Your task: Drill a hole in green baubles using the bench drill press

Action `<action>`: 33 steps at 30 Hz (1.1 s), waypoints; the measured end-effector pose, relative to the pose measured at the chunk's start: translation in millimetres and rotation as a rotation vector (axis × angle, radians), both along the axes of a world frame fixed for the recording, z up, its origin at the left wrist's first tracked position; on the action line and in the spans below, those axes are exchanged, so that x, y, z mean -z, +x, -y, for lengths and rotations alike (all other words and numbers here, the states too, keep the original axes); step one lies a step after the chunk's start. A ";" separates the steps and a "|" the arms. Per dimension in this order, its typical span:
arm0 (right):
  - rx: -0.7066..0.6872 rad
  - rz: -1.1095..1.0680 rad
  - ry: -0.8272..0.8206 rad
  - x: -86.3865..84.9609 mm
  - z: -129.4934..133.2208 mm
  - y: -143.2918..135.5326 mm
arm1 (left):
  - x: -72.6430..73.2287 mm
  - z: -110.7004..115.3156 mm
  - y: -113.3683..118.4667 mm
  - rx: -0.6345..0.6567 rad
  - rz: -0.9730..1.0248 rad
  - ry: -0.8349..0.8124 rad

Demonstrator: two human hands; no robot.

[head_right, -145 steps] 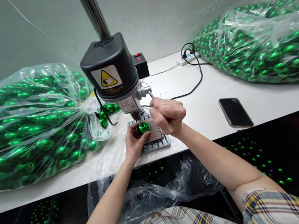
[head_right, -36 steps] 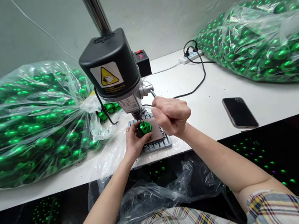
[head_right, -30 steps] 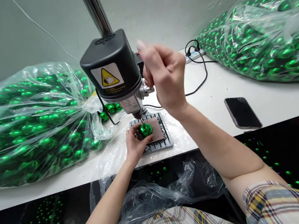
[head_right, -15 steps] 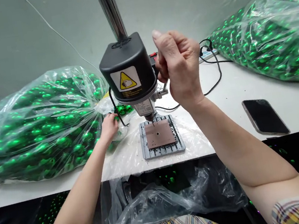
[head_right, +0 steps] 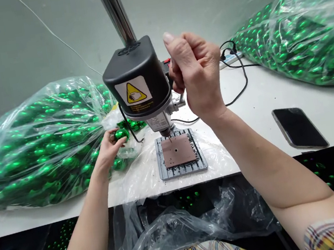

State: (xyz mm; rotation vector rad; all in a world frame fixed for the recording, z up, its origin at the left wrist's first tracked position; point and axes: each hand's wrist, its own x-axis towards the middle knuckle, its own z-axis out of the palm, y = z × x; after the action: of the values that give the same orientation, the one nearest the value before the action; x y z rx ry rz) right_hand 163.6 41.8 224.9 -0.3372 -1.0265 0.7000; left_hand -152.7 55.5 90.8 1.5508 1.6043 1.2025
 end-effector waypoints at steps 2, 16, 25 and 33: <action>-0.002 -0.018 0.008 0.0 -0.5 -1.2 | -4.1 32.3 7.4 0.021 0.282 -0.057; 0.109 0.175 -0.090 0.7 -0.1 2.5 | 26.2 78.7 103.1 0.193 0.726 -0.361; 0.063 0.176 -0.076 2.6 -6.0 3.3 | 47.0 63.1 125.5 0.260 0.221 -0.129; 0.094 0.206 -0.095 1.2 -2.6 3.1 | 52.6 54.5 132.2 0.216 0.020 -0.079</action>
State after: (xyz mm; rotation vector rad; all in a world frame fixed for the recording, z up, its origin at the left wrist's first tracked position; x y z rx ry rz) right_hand 166.7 44.4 223.7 -0.5455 -1.1664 0.6392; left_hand -20.5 1.0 38.2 1.6092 1.4128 1.0227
